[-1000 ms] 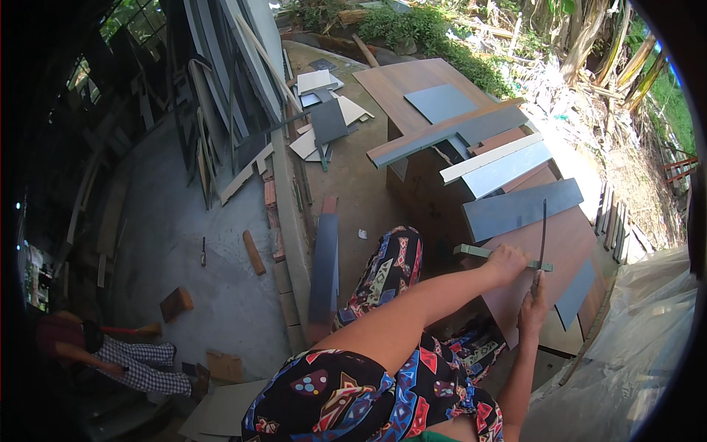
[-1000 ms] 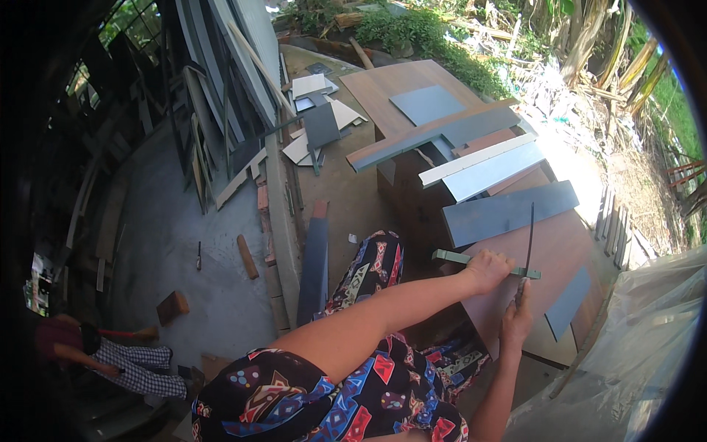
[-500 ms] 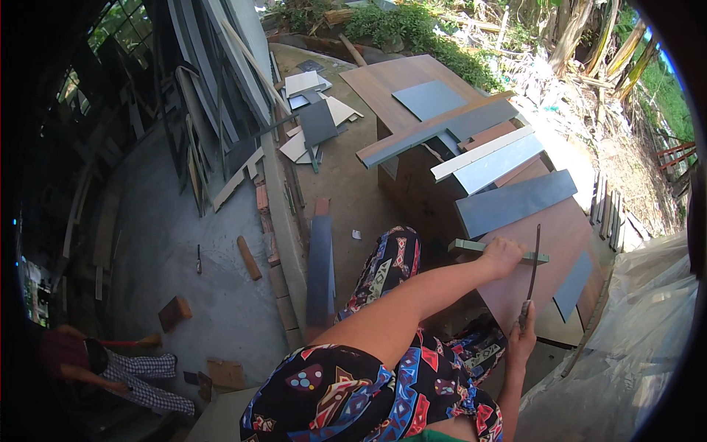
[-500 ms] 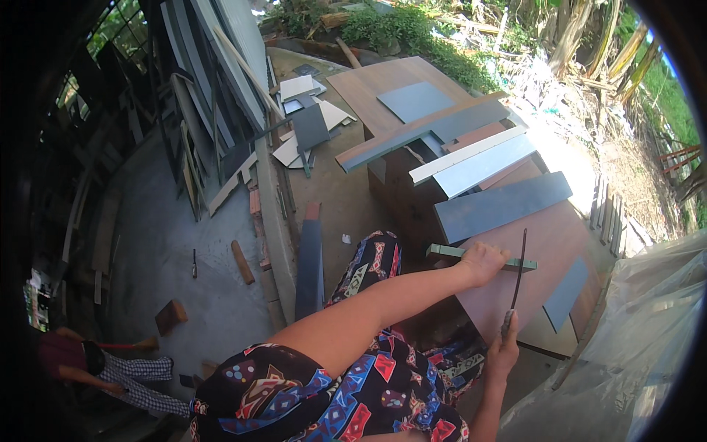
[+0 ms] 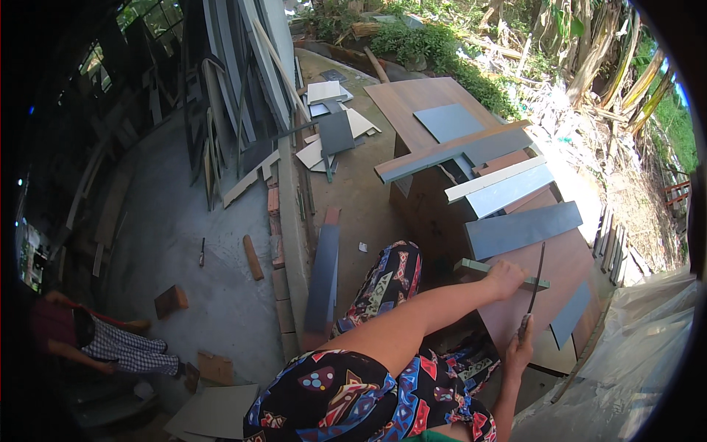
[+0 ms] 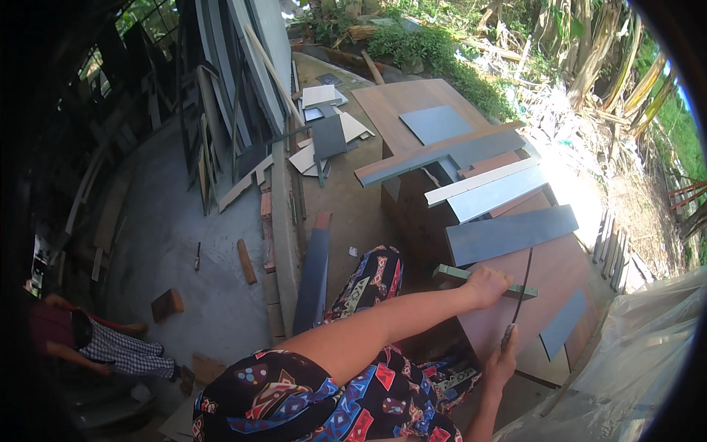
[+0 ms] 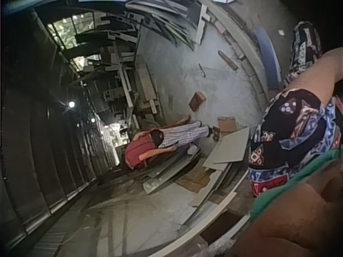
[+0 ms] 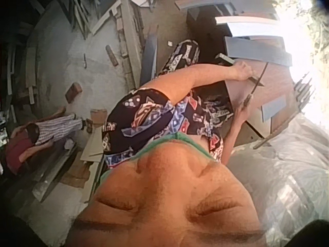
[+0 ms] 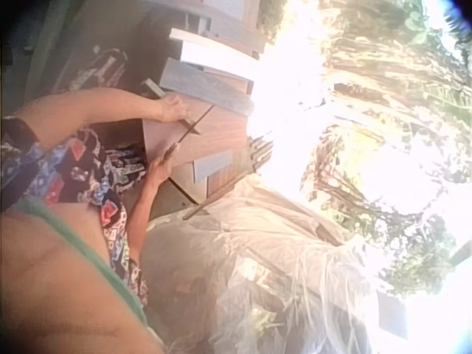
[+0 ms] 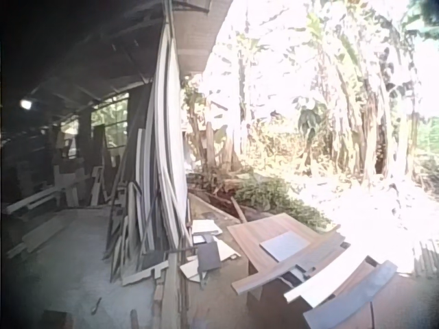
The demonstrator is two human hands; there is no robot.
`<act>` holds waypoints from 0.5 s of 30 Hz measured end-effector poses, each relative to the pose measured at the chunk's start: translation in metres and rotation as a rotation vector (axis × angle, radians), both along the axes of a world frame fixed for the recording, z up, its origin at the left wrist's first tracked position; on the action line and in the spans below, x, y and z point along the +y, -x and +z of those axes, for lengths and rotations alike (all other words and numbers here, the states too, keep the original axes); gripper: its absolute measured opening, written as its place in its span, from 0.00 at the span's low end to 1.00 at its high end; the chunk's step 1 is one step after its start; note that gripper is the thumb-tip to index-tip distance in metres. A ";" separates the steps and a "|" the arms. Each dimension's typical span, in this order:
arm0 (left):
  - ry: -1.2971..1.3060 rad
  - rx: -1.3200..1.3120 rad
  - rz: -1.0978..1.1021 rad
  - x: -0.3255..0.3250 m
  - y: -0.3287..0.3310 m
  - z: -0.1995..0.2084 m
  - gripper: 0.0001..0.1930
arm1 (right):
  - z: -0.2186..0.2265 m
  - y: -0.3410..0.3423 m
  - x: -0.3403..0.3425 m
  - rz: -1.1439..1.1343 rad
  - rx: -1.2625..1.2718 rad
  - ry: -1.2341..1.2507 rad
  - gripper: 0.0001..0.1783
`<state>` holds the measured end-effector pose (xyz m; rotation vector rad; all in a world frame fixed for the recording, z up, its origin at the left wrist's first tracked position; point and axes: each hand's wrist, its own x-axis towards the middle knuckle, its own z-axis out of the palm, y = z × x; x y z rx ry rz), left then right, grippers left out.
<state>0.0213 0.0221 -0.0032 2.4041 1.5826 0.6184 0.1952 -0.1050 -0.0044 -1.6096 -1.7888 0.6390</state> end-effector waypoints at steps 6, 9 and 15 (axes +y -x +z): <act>-0.011 0.038 -0.025 0.000 0.003 0.004 0.08 | -0.026 -0.018 -0.071 -0.053 0.048 -0.033 0.32; -0.024 0.014 -0.029 0.001 0.002 0.003 0.08 | -0.015 -0.013 -0.052 -0.017 0.103 -0.075 0.33; -0.002 0.056 -0.032 0.000 -0.002 0.004 0.10 | -0.006 -0.008 0.050 -0.006 0.176 0.056 0.32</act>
